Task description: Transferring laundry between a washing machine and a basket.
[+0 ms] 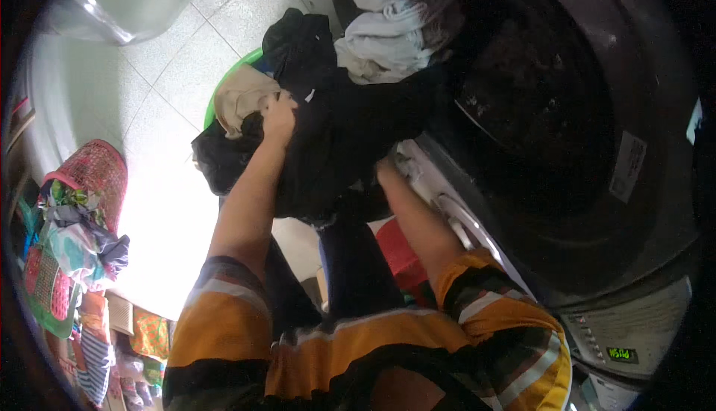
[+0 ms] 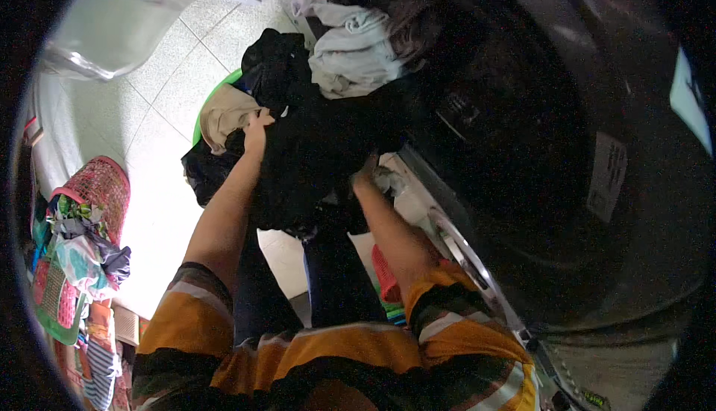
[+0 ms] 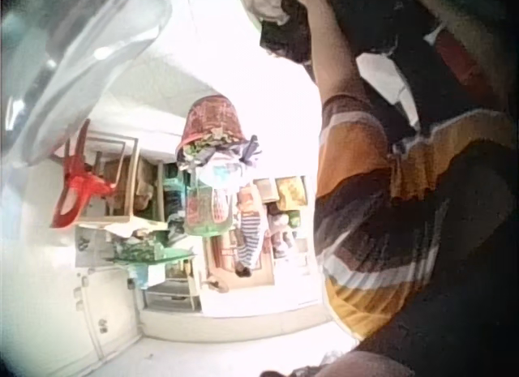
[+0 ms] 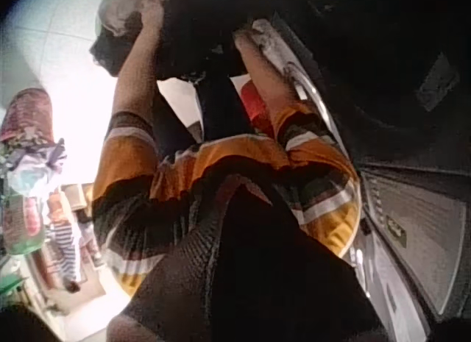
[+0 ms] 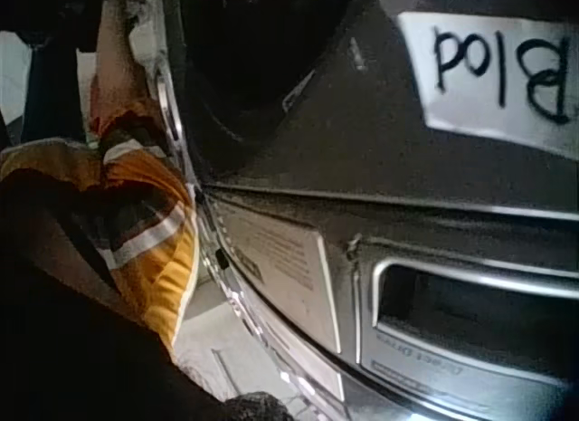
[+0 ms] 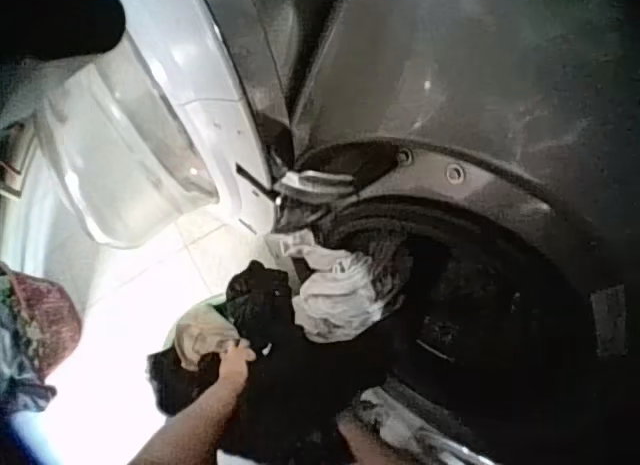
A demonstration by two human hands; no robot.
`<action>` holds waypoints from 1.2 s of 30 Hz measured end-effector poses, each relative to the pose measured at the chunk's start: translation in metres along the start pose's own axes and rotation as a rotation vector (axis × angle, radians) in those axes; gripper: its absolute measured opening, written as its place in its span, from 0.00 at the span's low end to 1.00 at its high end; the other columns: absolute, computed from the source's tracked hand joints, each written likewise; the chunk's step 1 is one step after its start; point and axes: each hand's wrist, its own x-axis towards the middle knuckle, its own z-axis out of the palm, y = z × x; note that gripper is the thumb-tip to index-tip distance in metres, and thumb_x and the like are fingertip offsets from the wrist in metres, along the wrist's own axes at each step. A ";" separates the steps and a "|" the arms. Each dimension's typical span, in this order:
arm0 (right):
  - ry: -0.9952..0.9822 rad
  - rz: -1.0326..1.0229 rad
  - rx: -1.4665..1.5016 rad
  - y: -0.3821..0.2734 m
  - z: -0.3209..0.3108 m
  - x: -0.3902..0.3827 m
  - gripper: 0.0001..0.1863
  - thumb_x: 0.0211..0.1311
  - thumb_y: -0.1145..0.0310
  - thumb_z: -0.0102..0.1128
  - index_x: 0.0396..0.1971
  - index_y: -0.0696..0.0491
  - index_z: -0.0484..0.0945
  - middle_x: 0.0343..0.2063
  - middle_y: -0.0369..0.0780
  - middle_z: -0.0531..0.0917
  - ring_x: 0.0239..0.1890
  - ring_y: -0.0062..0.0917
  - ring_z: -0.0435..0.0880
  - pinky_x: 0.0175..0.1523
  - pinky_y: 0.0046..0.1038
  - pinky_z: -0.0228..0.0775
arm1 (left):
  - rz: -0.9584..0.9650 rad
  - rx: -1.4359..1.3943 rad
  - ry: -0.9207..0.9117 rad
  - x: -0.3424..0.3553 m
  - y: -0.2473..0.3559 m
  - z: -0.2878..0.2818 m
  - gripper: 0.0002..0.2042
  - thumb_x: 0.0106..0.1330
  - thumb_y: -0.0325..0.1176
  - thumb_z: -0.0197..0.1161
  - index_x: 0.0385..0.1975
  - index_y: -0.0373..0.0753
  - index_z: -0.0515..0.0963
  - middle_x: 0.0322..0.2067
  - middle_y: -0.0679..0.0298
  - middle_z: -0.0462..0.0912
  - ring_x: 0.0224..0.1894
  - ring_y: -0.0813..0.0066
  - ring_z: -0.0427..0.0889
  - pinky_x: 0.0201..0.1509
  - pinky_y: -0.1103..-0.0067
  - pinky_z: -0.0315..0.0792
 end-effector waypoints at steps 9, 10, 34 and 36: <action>-0.051 0.125 -0.060 -0.043 -0.010 0.032 0.40 0.59 0.49 0.55 0.64 0.56 0.52 0.64 0.43 0.58 0.65 0.35 0.57 0.68 0.33 0.45 | 0.036 0.613 -0.064 0.089 -0.005 0.045 0.16 0.60 0.39 0.54 0.47 0.43 0.76 0.55 0.54 0.68 0.58 0.46 0.66 0.57 0.60 0.67; 0.017 0.129 0.078 -0.044 -0.008 0.034 0.40 0.59 0.50 0.55 0.64 0.56 0.52 0.64 0.44 0.58 0.65 0.36 0.57 0.68 0.33 0.45 | 0.036 0.616 -0.052 0.095 -0.014 0.032 0.16 0.60 0.39 0.54 0.47 0.43 0.76 0.55 0.54 0.68 0.58 0.46 0.66 0.57 0.60 0.67; 0.081 0.597 1.219 0.024 -0.056 -0.068 0.35 0.62 0.53 0.53 0.65 0.48 0.51 0.58 0.46 0.64 0.60 0.39 0.64 0.61 0.42 0.61 | 0.477 0.728 0.149 -0.005 0.288 0.036 0.31 0.46 0.50 0.69 0.54 0.55 0.72 0.58 0.59 0.62 0.65 0.51 0.51 0.53 0.40 0.57; 0.215 0.663 1.059 0.016 -0.045 -0.065 0.30 0.60 0.59 0.56 0.60 0.50 0.59 0.57 0.45 0.64 0.57 0.38 0.67 0.59 0.39 0.63 | 0.494 0.713 0.131 -0.005 0.285 0.019 0.27 0.45 0.46 0.69 0.50 0.56 0.75 0.53 0.60 0.66 0.61 0.53 0.57 0.51 0.45 0.61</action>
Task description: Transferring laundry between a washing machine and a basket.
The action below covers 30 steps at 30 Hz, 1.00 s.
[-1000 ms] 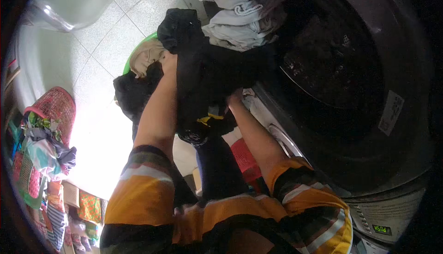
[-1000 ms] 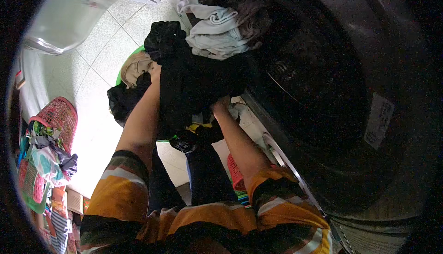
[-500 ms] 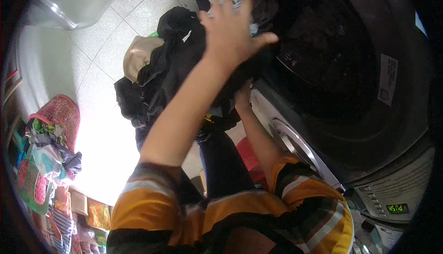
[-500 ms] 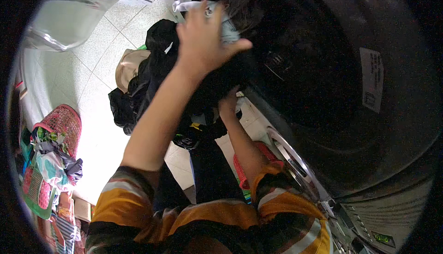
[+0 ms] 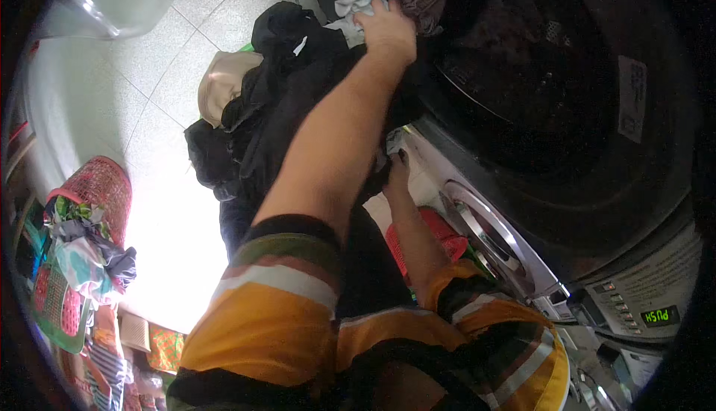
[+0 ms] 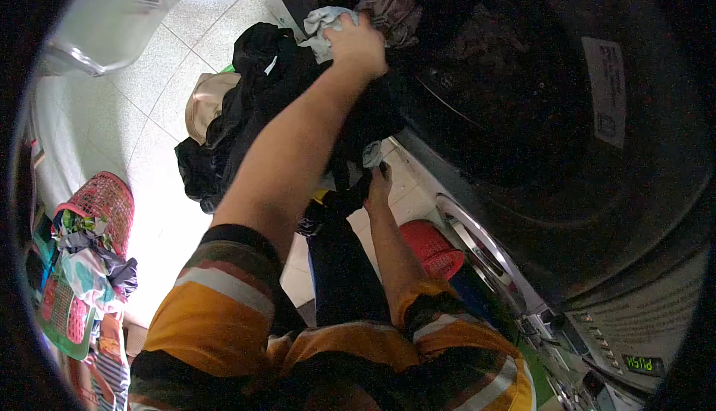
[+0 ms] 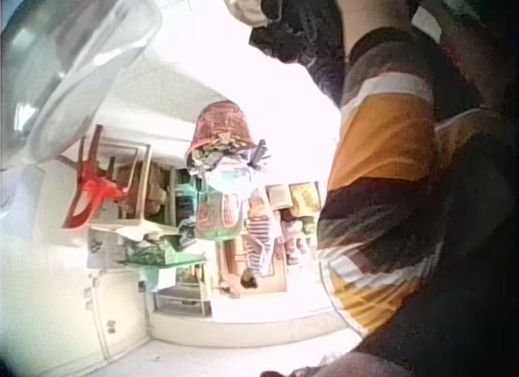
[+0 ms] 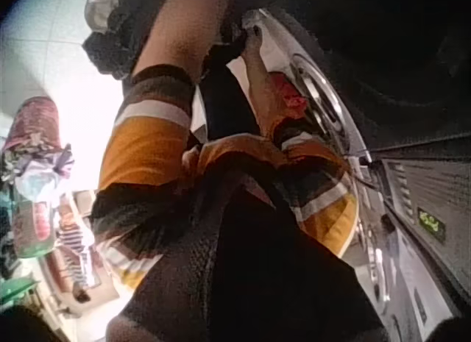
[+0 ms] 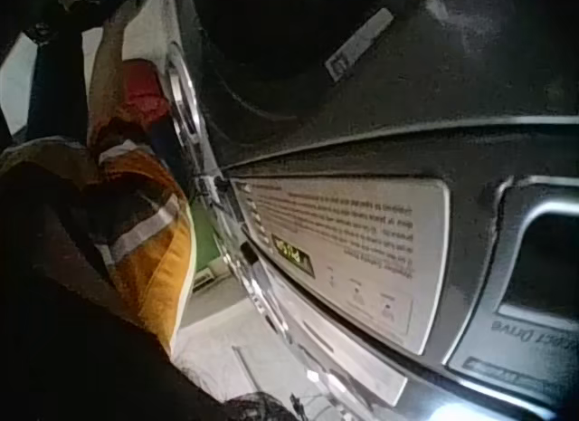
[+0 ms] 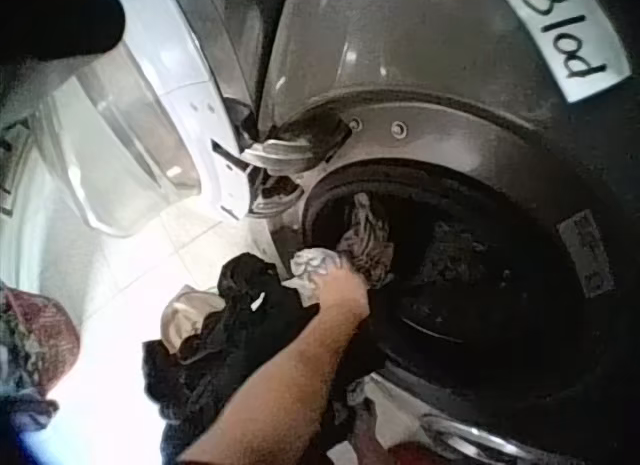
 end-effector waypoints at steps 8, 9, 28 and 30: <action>-0.300 -0.638 -1.172 -0.007 0.022 -0.089 0.27 0.52 0.65 0.63 0.53 0.55 0.69 0.56 0.48 0.65 0.56 0.40 0.66 0.58 0.37 0.60 | 0.381 -0.508 0.161 -0.174 -0.112 -0.077 0.25 0.32 0.30 0.69 0.39 0.47 0.79 0.52 0.57 0.67 0.50 0.51 0.66 0.51 0.62 0.67; -0.414 -0.788 -1.358 0.024 -0.021 -0.061 0.29 0.51 0.62 0.63 0.53 0.55 0.68 0.57 0.48 0.64 0.58 0.41 0.65 0.60 0.39 0.59 | 0.413 -0.484 0.076 -0.199 -0.119 -0.091 0.25 0.29 0.29 0.69 0.37 0.46 0.80 0.52 0.57 0.66 0.50 0.51 0.66 0.51 0.63 0.66; -0.710 -0.430 -0.970 0.085 0.050 0.047 0.32 0.59 0.56 0.54 0.62 0.54 0.60 0.61 0.43 0.66 0.63 0.35 0.63 0.67 0.33 0.51 | 0.292 -0.031 -0.301 -0.238 -0.190 0.093 0.22 0.54 0.43 0.61 0.52 0.58 0.73 0.54 0.63 0.74 0.56 0.63 0.73 0.56 0.63 0.66; -0.787 -0.435 -1.089 0.084 0.049 0.046 0.33 0.59 0.55 0.54 0.62 0.54 0.60 0.62 0.43 0.65 0.63 0.36 0.62 0.67 0.33 0.51 | -0.091 -0.501 -0.127 -0.243 -0.183 0.114 0.25 0.60 0.42 0.53 0.61 0.52 0.64 0.61 0.59 0.64 0.65 0.60 0.60 0.67 0.68 0.53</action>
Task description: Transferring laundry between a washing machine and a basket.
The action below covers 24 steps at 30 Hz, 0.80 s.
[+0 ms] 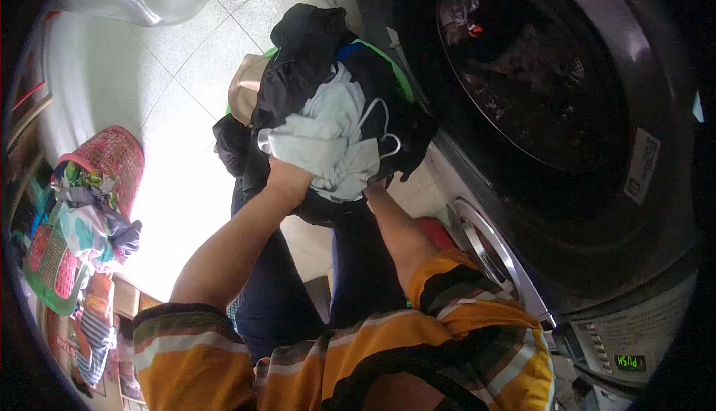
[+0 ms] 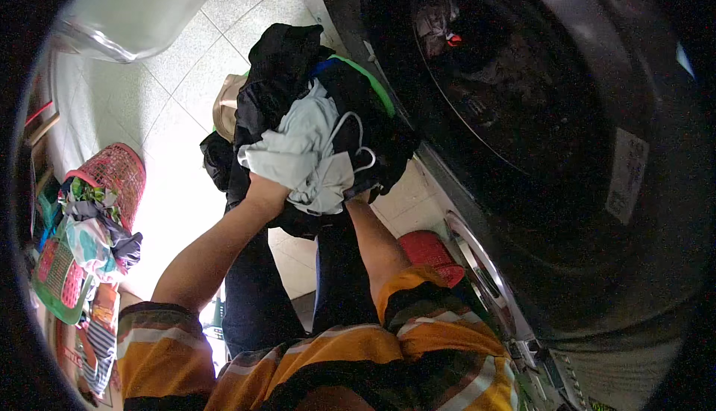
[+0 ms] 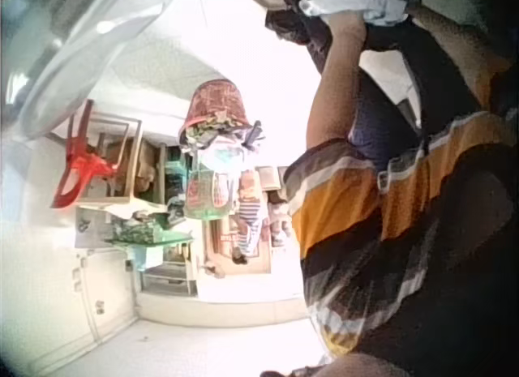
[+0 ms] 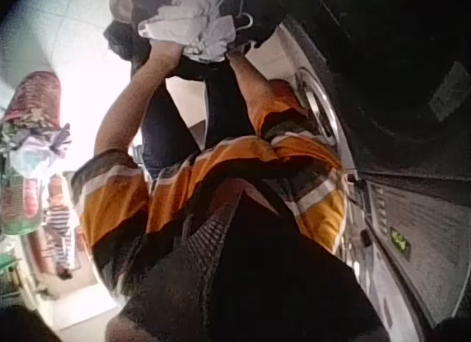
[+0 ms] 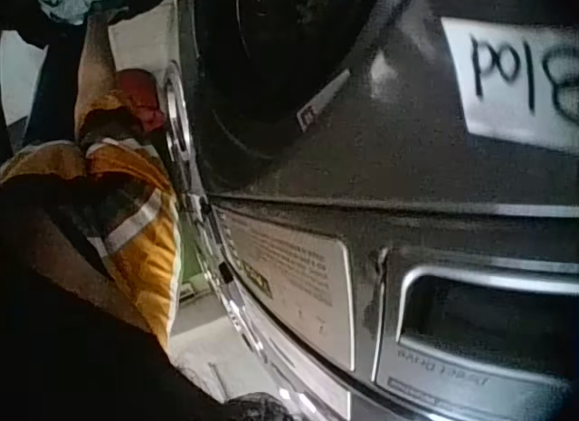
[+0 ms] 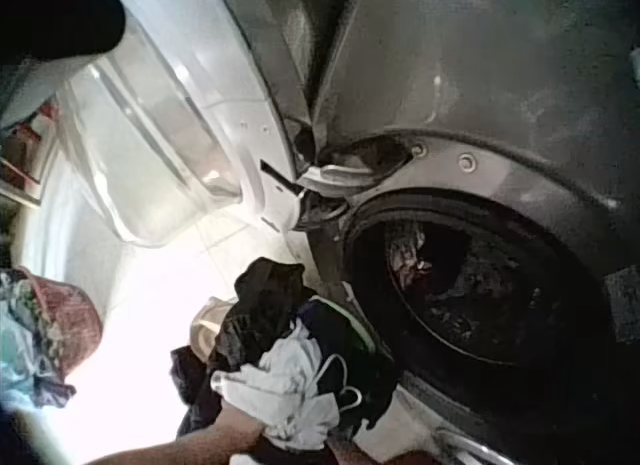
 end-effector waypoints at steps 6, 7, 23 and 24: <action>-0.182 0.040 -0.321 -0.003 -0.033 -0.008 0.34 0.58 0.52 0.53 0.61 0.55 0.61 0.62 0.46 0.64 0.65 0.38 0.60 0.68 0.33 0.49 | 0.029 0.057 -0.080 0.000 0.022 -0.011 0.23 0.64 0.39 0.47 0.61 0.54 0.63 0.62 0.58 0.63 0.65 0.57 0.60 0.67 0.66 0.54; -0.237 0.022 -0.362 -0.010 -0.040 -0.010 0.34 0.58 0.51 0.53 0.61 0.55 0.62 0.62 0.46 0.63 0.65 0.38 0.60 0.68 0.33 0.49 | -0.008 0.045 -0.069 -0.003 0.020 -0.019 0.24 0.63 0.45 0.48 0.61 0.49 0.64 0.61 0.58 0.64 0.64 0.59 0.61 0.65 0.69 0.55; 0.148 -0.780 -0.962 -0.281 -0.063 0.173 0.22 0.53 0.50 0.60 0.49 0.38 0.76 0.57 0.41 0.70 0.60 0.40 0.65 0.61 0.45 0.54 | -0.088 0.265 -0.248 0.003 0.045 -0.028 0.26 0.64 0.42 0.48 0.64 0.55 0.58 0.65 0.63 0.58 0.67 0.62 0.56 0.59 0.59 0.59; 0.166 -0.724 -1.044 -0.270 -0.058 0.175 0.20 0.55 0.50 0.60 0.47 0.40 0.77 0.55 0.40 0.71 0.59 0.40 0.66 0.60 0.44 0.56 | -0.126 0.247 -0.238 0.003 0.045 -0.026 0.26 0.64 0.42 0.48 0.64 0.56 0.58 0.66 0.64 0.57 0.67 0.62 0.56 0.59 0.59 0.59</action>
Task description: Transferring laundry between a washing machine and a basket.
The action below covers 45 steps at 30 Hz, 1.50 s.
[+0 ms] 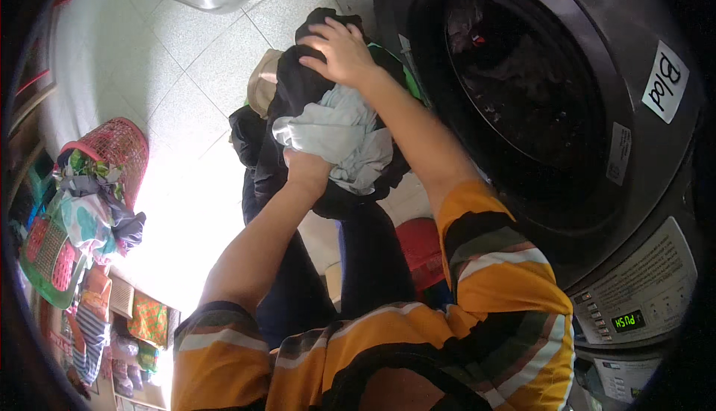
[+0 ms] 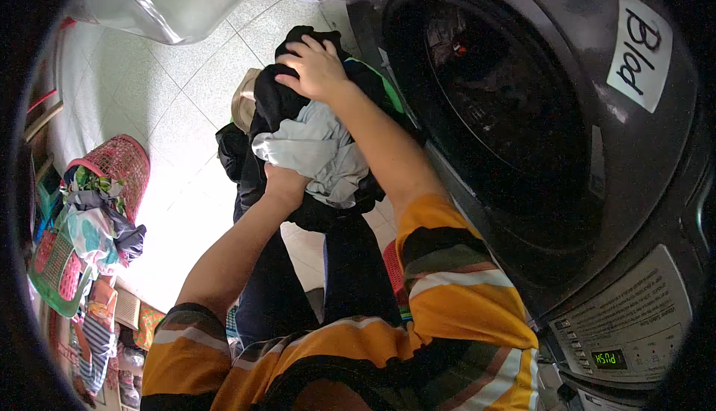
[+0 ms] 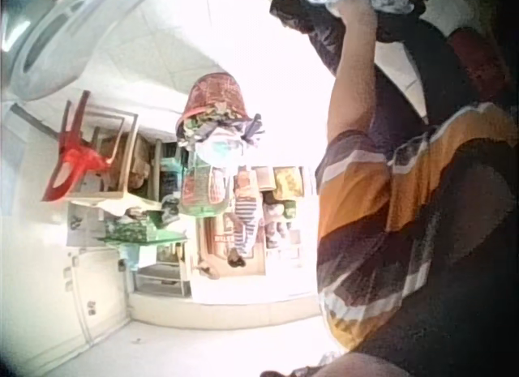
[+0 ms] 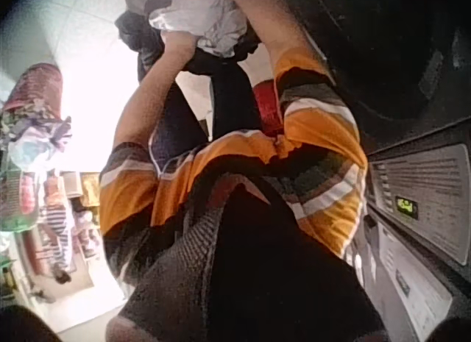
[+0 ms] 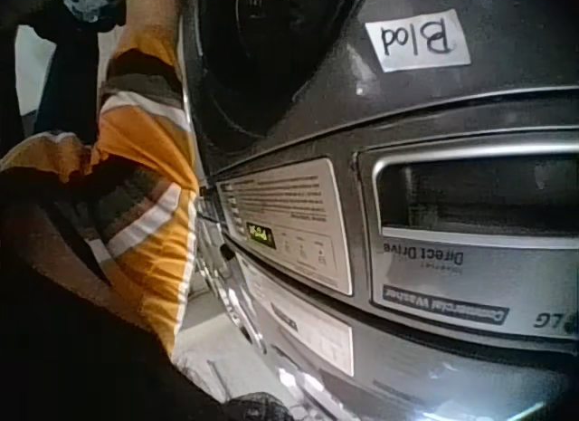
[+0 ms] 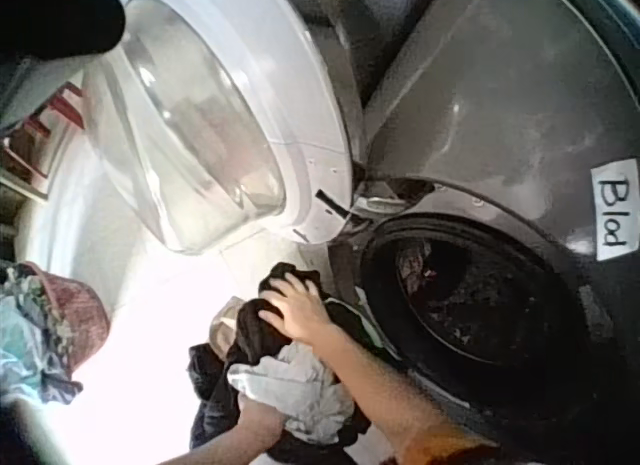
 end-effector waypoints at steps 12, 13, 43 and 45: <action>-0.452 0.574 0.176 0.157 0.148 -0.176 0.26 0.62 0.54 0.46 0.53 0.58 0.70 0.52 0.50 0.73 0.55 0.41 0.72 0.57 0.35 0.64 | 0.091 -0.539 0.358 -0.032 0.061 -0.064 0.32 0.41 0.56 0.71 0.51 0.56 0.73 0.58 0.58 0.62 0.61 0.51 0.57 0.59 0.40 0.41; -0.371 0.785 0.506 0.132 0.148 -0.147 0.32 0.62 0.47 0.44 0.55 0.58 0.67 0.54 0.52 0.72 0.57 0.42 0.70 0.59 0.36 0.62 | -0.056 -0.522 0.521 -0.028 0.063 -0.065 0.31 0.43 0.57 0.69 0.51 0.58 0.73 0.59 0.58 0.62 0.62 0.51 0.57 0.60 0.40 0.37; 0.637 1.095 1.136 0.317 -0.059 -0.092 0.26 0.47 0.63 0.68 0.48 0.53 0.74 0.43 0.38 0.79 0.39 0.29 0.81 0.39 0.32 0.77 | 0.131 -0.122 0.871 0.040 0.013 0.028 0.35 0.40 0.53 0.65 0.53 0.51 0.69 0.50 0.60 0.65 0.60 0.57 0.59 0.61 0.48 0.42; 0.723 1.209 1.210 0.271 -0.057 -0.089 0.31 0.51 0.64 0.66 0.57 0.53 0.67 0.49 0.42 0.73 0.48 0.33 0.74 0.48 0.35 0.70 | 0.108 -0.103 0.878 0.034 0.005 0.029 0.35 0.41 0.53 0.65 0.54 0.52 0.68 0.50 0.60 0.66 0.60 0.57 0.59 0.61 0.48 0.42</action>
